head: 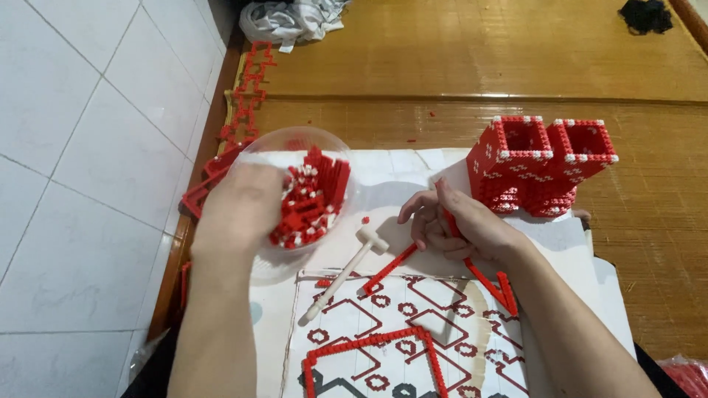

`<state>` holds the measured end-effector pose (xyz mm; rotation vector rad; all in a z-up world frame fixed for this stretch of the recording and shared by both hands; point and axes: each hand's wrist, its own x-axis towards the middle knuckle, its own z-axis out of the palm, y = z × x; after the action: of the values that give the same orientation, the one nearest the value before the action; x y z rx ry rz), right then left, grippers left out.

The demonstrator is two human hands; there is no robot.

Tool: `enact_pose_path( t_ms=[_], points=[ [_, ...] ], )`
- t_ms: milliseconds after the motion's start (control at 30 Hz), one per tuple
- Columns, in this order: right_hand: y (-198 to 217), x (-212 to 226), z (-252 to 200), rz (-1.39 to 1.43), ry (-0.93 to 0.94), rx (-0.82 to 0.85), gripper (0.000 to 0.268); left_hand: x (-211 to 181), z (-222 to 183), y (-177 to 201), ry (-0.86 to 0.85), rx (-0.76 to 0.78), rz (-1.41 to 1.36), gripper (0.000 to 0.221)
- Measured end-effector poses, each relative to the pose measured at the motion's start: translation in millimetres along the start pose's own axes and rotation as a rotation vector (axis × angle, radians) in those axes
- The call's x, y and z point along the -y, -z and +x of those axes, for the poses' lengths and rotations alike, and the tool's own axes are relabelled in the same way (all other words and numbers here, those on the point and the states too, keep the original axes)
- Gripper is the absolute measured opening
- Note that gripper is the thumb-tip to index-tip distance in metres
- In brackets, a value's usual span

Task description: Assembling a 3D structure by snapping together small red plastic interlocking pieces.

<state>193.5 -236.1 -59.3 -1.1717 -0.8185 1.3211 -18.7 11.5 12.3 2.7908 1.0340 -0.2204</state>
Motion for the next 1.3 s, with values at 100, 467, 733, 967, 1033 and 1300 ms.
enact_pose_path(
  t_ms=[100,467,733,967,1033,1300],
  points=[
    [-1,1,1,-0.013,0.013,0.011,0.082,6,12,-22,-0.059,-0.066,0.094,0.021],
    [0,3,0,-0.021,-0.009,0.011,0.081,8,-17,32,-0.092,-0.032,-0.116,0.022],
    [8,-7,0,-0.042,0.0,0.023,0.082,17,-21,24,-0.226,-0.281,-0.389,0.022],
    [-6,4,-3,-0.044,0.01,-0.015,0.082,-22,-18,27,-0.116,0.104,-0.167,0.03],
    [-11,8,-6,-0.02,-0.006,-0.051,0.079,-15,-15,25,-0.082,0.089,-0.236,0.036],
    [-15,20,-3,-0.183,-0.092,-0.039,0.085,10,-11,19,-0.002,-0.256,-0.276,0.029]
  ],
)
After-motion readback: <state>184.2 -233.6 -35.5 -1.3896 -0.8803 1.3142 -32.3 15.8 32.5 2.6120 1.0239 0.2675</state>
